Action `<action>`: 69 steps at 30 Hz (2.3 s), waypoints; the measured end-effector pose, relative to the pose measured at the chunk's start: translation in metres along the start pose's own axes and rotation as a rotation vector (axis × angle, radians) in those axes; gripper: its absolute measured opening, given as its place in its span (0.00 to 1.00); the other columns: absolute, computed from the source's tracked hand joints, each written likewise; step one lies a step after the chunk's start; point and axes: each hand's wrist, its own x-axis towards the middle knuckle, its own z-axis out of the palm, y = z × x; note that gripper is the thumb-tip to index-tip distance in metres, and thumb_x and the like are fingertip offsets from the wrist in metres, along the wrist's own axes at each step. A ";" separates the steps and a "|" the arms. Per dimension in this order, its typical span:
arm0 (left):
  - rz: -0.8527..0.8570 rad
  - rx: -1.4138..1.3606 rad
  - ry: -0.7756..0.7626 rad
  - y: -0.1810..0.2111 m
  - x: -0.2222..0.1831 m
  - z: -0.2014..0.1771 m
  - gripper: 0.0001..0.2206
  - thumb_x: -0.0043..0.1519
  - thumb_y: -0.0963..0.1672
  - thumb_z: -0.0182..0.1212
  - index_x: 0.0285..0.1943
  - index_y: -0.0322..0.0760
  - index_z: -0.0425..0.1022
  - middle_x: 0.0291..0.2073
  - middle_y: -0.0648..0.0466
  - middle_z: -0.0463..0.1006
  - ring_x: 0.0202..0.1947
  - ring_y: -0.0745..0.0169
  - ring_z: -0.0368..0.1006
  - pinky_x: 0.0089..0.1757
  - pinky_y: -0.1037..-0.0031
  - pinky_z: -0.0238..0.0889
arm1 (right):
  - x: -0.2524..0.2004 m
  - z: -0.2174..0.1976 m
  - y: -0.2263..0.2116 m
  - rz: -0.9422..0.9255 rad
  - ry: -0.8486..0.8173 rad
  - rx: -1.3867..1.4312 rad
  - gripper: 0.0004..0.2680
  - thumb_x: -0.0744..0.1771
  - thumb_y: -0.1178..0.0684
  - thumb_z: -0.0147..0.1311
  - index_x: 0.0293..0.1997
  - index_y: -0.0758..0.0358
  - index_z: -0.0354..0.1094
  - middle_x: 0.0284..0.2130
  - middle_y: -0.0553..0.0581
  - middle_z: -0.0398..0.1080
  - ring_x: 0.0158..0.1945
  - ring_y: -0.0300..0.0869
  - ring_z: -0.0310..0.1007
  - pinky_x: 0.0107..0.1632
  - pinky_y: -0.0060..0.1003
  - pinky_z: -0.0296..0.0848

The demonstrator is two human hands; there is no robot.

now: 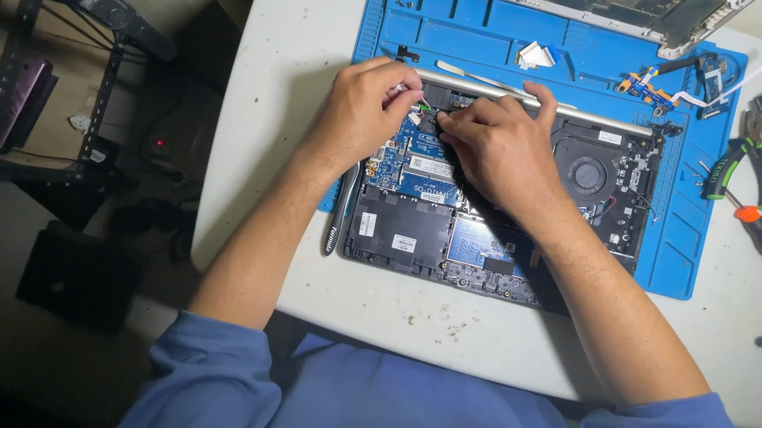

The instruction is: Cleaning and installing internal components into a laptop chassis, including connecting cables and securing with screws.

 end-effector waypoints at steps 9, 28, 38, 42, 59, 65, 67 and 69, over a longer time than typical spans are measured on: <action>0.178 0.257 -0.057 0.030 -0.006 -0.014 0.03 0.61 0.37 0.68 0.40 0.37 0.83 0.36 0.51 0.79 0.44 0.53 0.73 0.42 0.64 0.70 | 0.003 -0.034 -0.003 0.061 -0.084 0.159 0.06 0.68 0.59 0.63 0.49 0.55 0.79 0.40 0.51 0.79 0.51 0.46 0.74 0.65 0.69 0.43; 0.287 0.365 -0.203 0.044 -0.009 0.007 0.04 0.64 0.42 0.68 0.36 0.42 0.85 0.34 0.54 0.83 0.43 0.61 0.72 0.48 0.67 0.59 | -0.102 -0.062 0.071 0.234 -0.007 -0.157 0.08 0.70 0.51 0.62 0.56 0.53 0.78 0.47 0.50 0.78 0.55 0.45 0.77 0.66 0.45 0.65; 0.245 0.386 -0.201 0.044 -0.013 0.009 0.05 0.67 0.43 0.64 0.40 0.42 0.85 0.37 0.55 0.83 0.47 0.60 0.73 0.52 0.62 0.56 | -0.097 -0.071 0.067 0.294 -0.077 -0.127 0.10 0.71 0.49 0.58 0.58 0.53 0.76 0.47 0.52 0.77 0.56 0.47 0.77 0.69 0.55 0.60; 0.160 0.277 -0.216 0.059 -0.017 -0.018 0.08 0.68 0.43 0.62 0.52 0.37 0.82 0.45 0.50 0.83 0.52 0.53 0.73 0.54 0.58 0.56 | -0.097 -0.079 0.063 0.267 -0.127 -0.119 0.12 0.71 0.48 0.58 0.61 0.56 0.75 0.51 0.54 0.77 0.58 0.50 0.77 0.71 0.58 0.57; -0.356 0.414 0.197 0.078 -0.131 -0.053 0.04 0.66 0.42 0.62 0.43 0.36 0.74 0.34 0.50 0.76 0.34 0.51 0.74 0.35 0.61 0.66 | -0.150 -0.059 0.078 0.282 0.185 0.121 0.07 0.76 0.64 0.49 0.41 0.68 0.67 0.36 0.57 0.71 0.43 0.54 0.71 0.64 0.50 0.63; -0.438 0.430 0.188 0.047 -0.129 -0.058 0.08 0.65 0.44 0.65 0.47 0.34 0.73 0.39 0.49 0.75 0.40 0.51 0.74 0.41 0.60 0.65 | -0.156 -0.053 0.084 0.286 0.201 0.130 0.16 0.78 0.54 0.46 0.31 0.64 0.65 0.28 0.54 0.68 0.36 0.50 0.69 0.63 0.47 0.63; -0.476 0.432 0.129 0.041 -0.129 -0.049 0.11 0.65 0.45 0.65 0.48 0.35 0.73 0.42 0.48 0.76 0.42 0.49 0.74 0.41 0.58 0.65 | -0.155 -0.053 0.081 0.273 0.230 0.150 0.17 0.77 0.53 0.49 0.27 0.65 0.64 0.24 0.54 0.66 0.34 0.50 0.68 0.61 0.47 0.64; -0.420 0.510 0.178 0.038 -0.128 -0.040 0.04 0.66 0.42 0.61 0.44 0.35 0.74 0.39 0.50 0.76 0.37 0.47 0.73 0.37 0.57 0.65 | -0.153 -0.054 0.078 0.287 0.271 0.181 0.15 0.76 0.58 0.53 0.27 0.66 0.64 0.25 0.54 0.67 0.34 0.49 0.70 0.60 0.47 0.65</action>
